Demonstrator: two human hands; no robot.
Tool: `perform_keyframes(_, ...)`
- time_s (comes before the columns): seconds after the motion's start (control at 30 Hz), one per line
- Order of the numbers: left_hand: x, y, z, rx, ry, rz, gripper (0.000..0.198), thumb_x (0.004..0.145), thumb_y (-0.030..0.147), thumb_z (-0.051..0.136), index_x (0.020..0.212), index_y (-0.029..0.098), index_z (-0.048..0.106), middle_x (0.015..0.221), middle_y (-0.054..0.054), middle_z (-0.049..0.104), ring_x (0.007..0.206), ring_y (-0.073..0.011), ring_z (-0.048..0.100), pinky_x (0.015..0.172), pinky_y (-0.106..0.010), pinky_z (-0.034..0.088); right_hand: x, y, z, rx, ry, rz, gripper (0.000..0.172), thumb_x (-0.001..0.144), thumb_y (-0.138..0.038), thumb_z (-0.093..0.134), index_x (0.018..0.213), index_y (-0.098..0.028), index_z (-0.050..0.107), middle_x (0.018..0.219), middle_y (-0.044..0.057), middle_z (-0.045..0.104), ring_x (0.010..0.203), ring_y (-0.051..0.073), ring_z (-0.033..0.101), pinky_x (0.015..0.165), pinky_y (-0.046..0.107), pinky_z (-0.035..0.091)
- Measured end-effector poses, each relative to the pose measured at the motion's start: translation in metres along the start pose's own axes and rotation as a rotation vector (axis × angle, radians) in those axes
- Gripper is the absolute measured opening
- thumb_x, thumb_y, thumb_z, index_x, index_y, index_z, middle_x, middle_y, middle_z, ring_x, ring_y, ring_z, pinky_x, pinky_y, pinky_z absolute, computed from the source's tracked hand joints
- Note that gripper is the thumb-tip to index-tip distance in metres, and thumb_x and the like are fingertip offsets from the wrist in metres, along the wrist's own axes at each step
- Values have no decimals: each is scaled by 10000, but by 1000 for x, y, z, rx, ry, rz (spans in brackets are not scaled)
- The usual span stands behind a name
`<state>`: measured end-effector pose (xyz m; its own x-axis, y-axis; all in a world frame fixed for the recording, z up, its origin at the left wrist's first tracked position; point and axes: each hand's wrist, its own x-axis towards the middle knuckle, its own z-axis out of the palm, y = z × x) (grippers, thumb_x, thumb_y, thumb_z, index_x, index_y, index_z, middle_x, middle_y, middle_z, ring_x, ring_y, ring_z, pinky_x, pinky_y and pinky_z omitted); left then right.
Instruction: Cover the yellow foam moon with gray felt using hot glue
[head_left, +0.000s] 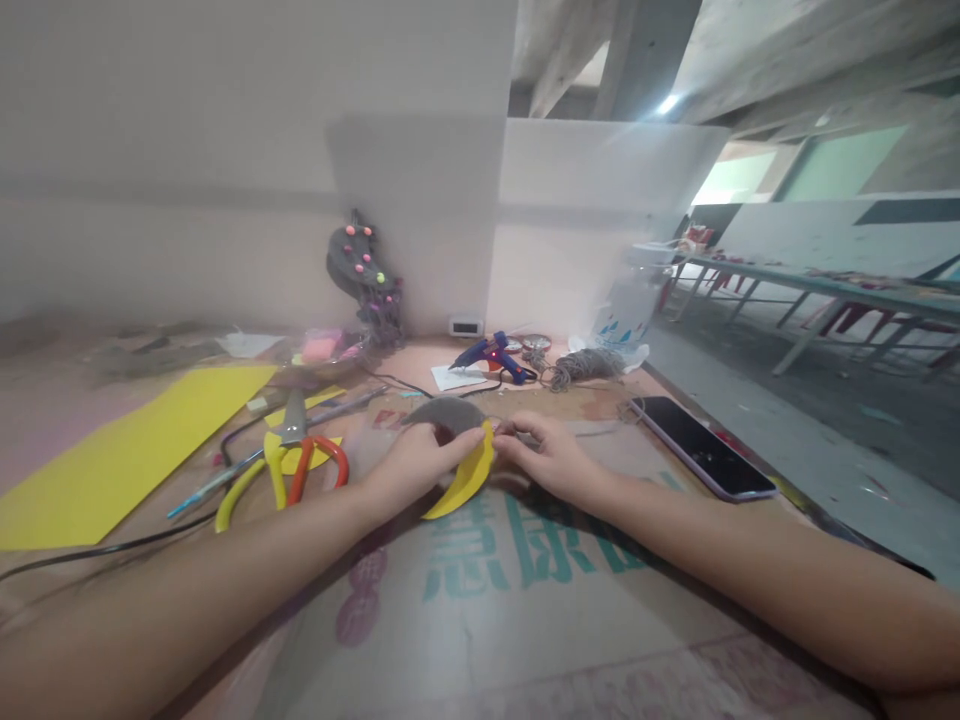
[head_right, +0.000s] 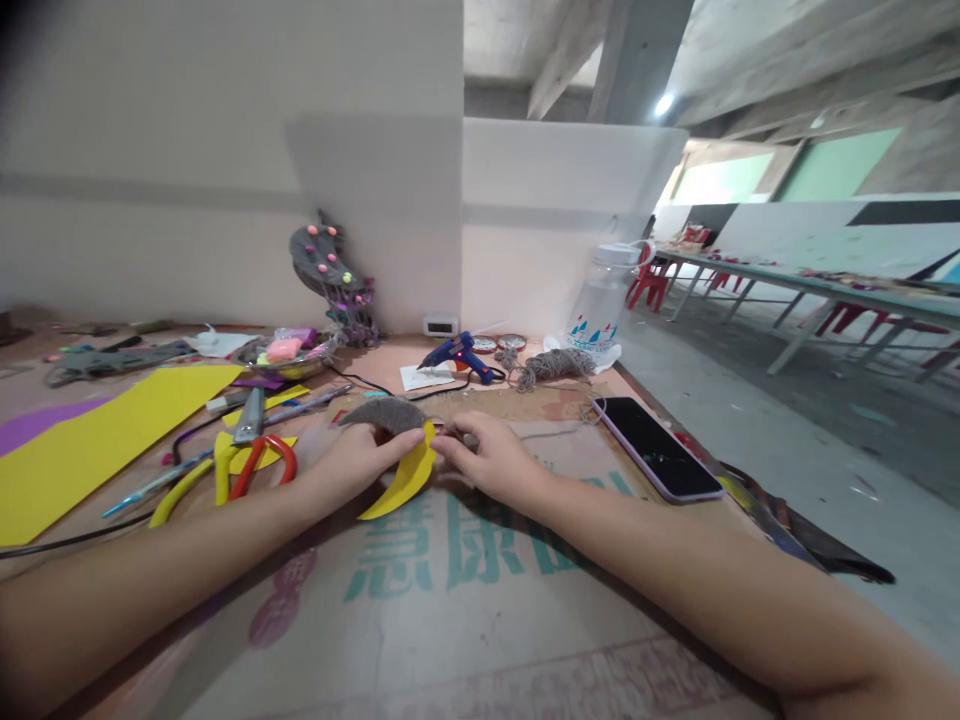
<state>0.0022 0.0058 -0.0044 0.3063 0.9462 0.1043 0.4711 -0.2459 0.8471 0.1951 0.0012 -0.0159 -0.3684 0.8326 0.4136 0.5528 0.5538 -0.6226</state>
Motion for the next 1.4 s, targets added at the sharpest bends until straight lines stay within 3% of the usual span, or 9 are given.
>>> perform_keyframes(0.13,1,0,0,46,67,-22,404,786,540,515,775,165,665,787,-48,717,763,-225,644,617,-261,459,-3,0,-5,-104,82,-126,295,925,-326,429,728,-165,580,703,27,602,707,147,548,674,263,395)
perform_keyframes(0.27,5,-6,3,56,118,-102,469,749,612,525,666,157,604,619,-27,637,556,-172,563,473,-253,369,-6,-4,-4,-238,8,-259,276,944,-302,409,798,-164,598,722,38,604,716,156,519,696,285,366)
perform_keyframes(0.4,7,-9,4,7,140,-60,447,740,600,549,660,161,570,571,5,580,498,-136,493,451,-246,332,-6,-8,-5,-354,-71,-320,268,938,-300,422,764,-165,574,708,31,596,710,156,490,703,299,342)
perform_keyframes(0.53,9,-9,5,-14,153,-13,400,760,555,550,655,169,562,582,10,573,533,-143,501,484,-248,342,2,-6,-20,-390,-11,-369,295,936,-347,414,764,-161,566,769,54,600,771,174,495,751,324,357)
perform_keyframes(0.73,15,-16,8,7,206,3,363,766,506,540,596,190,486,575,16,525,555,-152,486,498,-260,313,27,21,-44,-227,230,27,181,879,-315,491,923,-163,579,917,67,631,861,184,572,774,310,438)
perform_keyframes(1.0,15,-15,7,-15,161,-36,353,748,504,541,624,174,520,605,8,526,584,-160,487,514,-266,315,72,72,-46,-184,126,224,501,779,-267,600,1254,-126,532,1262,148,573,1116,263,557,979,400,406)
perform_keyframes(1.1,15,-14,8,-112,150,-40,353,751,513,542,689,166,558,649,0,566,618,-170,517,534,-265,339,96,77,-41,-156,64,233,465,773,-258,616,1222,-155,558,1181,112,633,1009,220,607,901,332,461)
perform_keyframes(1.2,14,-11,8,-205,155,-93,340,762,510,545,725,172,556,636,19,556,587,-150,504,516,-253,337,115,84,-31,-131,0,270,330,738,-268,657,1041,-139,637,922,79,707,761,172,640,703,257,503)
perform_keyframes(1.4,15,-13,9,-239,144,-100,351,779,513,531,793,164,573,691,15,577,612,-146,514,528,-249,350,124,98,-10,-101,42,361,155,682,-237,681,779,-122,642,539,15,605,477,112,528,484,213,418)
